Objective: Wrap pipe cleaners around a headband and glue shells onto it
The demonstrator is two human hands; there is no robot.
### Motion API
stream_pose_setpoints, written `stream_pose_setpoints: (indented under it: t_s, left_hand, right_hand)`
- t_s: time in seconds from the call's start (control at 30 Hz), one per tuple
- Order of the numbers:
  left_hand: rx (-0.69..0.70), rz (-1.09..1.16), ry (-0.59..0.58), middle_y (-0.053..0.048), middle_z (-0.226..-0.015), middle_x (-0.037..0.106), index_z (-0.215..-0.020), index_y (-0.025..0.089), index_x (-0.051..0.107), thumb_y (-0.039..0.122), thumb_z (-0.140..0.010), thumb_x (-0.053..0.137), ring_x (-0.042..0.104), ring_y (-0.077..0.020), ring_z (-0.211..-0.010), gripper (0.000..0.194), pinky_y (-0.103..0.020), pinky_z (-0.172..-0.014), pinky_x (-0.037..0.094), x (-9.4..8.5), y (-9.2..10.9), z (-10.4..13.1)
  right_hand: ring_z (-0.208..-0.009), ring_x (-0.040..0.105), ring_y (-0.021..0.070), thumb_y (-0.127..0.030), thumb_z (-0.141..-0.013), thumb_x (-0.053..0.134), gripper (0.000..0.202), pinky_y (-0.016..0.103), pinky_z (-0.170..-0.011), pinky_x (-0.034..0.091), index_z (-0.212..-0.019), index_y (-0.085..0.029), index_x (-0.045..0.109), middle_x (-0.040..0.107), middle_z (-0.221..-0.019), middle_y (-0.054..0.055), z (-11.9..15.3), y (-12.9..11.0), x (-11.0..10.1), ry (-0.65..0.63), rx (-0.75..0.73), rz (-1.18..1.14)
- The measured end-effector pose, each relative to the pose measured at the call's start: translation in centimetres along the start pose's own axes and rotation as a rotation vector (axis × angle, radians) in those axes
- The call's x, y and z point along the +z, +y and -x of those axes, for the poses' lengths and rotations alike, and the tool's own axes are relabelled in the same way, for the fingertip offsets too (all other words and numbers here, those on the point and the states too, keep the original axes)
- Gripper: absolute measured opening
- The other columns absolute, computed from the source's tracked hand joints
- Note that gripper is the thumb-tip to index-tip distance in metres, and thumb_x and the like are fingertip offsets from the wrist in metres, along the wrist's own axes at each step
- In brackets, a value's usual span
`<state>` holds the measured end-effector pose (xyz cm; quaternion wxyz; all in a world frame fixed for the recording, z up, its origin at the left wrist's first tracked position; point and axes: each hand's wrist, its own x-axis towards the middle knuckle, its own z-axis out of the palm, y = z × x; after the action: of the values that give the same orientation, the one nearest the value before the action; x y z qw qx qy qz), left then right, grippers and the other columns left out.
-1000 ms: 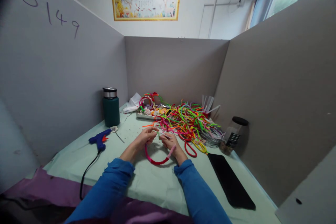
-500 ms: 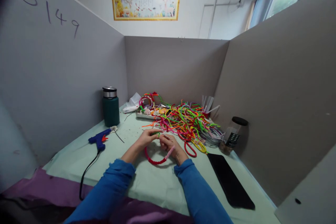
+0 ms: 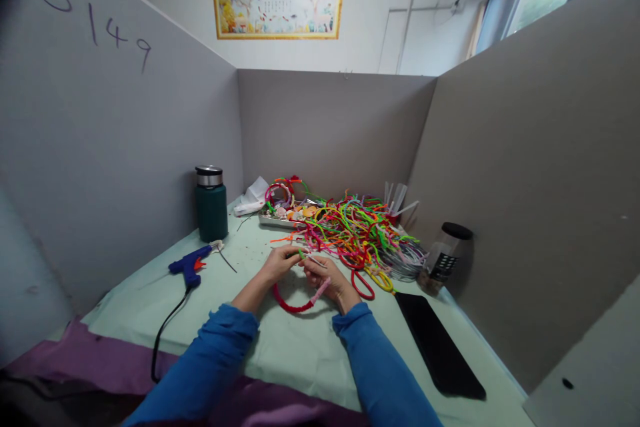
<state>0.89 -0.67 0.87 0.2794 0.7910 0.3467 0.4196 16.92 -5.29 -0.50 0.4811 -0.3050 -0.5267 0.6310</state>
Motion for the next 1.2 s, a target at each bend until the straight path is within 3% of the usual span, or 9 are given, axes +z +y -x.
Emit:
stream_pose_setpoints:
  t_s: [0.13, 0.37, 0.53, 0.63, 0.77, 1.0, 1.2]
  left_hand:
    - [-0.012, 0.044, -0.032, 0.000, -0.062, 0.058, -0.067, 0.013, 0.067, 0.030, -0.078, 0.055, 0.050, -0.0119, -0.064, 0.024, -0.021, -0.061, 0.037, -0.2, 0.4, 0.0]
    - [-0.086, 0.148, -0.084, 0.004, -0.054, 0.040, -0.061, 0.013, 0.060, 0.045, -0.075, 0.052, 0.035, -0.0092, -0.055, 0.036, -0.022, -0.053, 0.027, -0.5, 0.5, 0.0]
    - [-0.178, 0.110, -0.207, 0.006, -0.051, 0.039, -0.068, 0.011, 0.066, 0.048, -0.072, 0.054, 0.033, -0.0082, -0.052, 0.039, -0.022, -0.051, 0.025, -0.5, 0.5, 0.3]
    - [-0.253, 0.092, -0.279, 0.007, -0.047, 0.035, -0.073, 0.010, 0.068, 0.047, -0.072, 0.053, 0.030, -0.0075, -0.048, 0.040, -0.022, -0.049, 0.022, -0.4, 0.6, 0.6]
    - [-0.261, 0.034, -0.312, 0.007, -0.045, 0.034, -0.063, 0.011, 0.065, 0.042, -0.069, 0.057, 0.029, -0.0067, -0.047, 0.033, -0.022, -0.047, 0.021, -0.2, 0.6, 0.8]
    - [-0.237, 0.010, -0.343, 0.006, -0.048, 0.038, -0.061, 0.012, 0.063, 0.039, -0.070, 0.057, 0.032, -0.0074, -0.048, 0.029, -0.023, -0.047, 0.023, -0.3, 0.5, 0.9]
    - [-0.198, 0.151, -0.343, 0.006, -0.054, 0.041, -0.066, 0.012, 0.058, 0.034, -0.067, 0.060, 0.035, -0.0072, -0.051, 0.022, -0.022, -0.049, 0.026, -0.5, 1.1, 0.9]
  right_hand:
    - [-0.045, 0.038, 0.0043, -0.041, -0.063, 0.078, 0.034, 0.018, -0.042, 0.029, -0.077, -0.016, 0.061, 0.049, -0.060, -0.004, -0.2, 0.0, 0.1, 0.068, 0.038, -0.030]
    - [-0.046, 0.041, 0.0048, -0.038, -0.059, 0.081, 0.034, 0.017, -0.041, 0.032, -0.078, -0.016, 0.063, 0.050, -0.058, -0.004, -1.0, 0.9, -0.6, 0.207, -0.042, -0.057]
    - [-0.046, 0.044, 0.0062, -0.045, -0.064, 0.075, 0.035, 0.019, -0.041, 0.034, -0.085, -0.018, 0.065, 0.054, -0.064, -0.003, -1.1, 0.8, -0.8, 0.272, -0.048, -0.087]
    - [-0.049, 0.049, 0.0082, -0.053, -0.065, 0.071, 0.040, 0.020, -0.041, 0.035, -0.086, -0.019, 0.066, 0.057, -0.068, 0.000, -1.0, 0.5, -0.6, 0.248, -0.053, -0.101]
    - [-0.048, 0.047, 0.0076, -0.053, -0.066, 0.071, 0.043, 0.019, -0.041, 0.034, -0.090, -0.019, 0.067, 0.055, -0.064, -0.002, -0.7, 0.2, -0.3, 0.201, -0.091, -0.113]
    - [-0.055, 0.051, 0.0093, -0.031, -0.057, 0.081, 0.030, 0.022, -0.052, 0.041, -0.079, -0.018, 0.066, 0.057, -0.064, -0.003, -0.4, 0.3, -0.4, 0.229, -0.077, -0.046]
    - [-0.055, 0.051, 0.0084, -0.029, -0.058, 0.078, 0.032, 0.021, -0.051, 0.038, -0.086, -0.019, 0.066, 0.060, -0.070, -0.002, -1.0, 0.6, -1.7, 0.373, -0.112, 0.000]
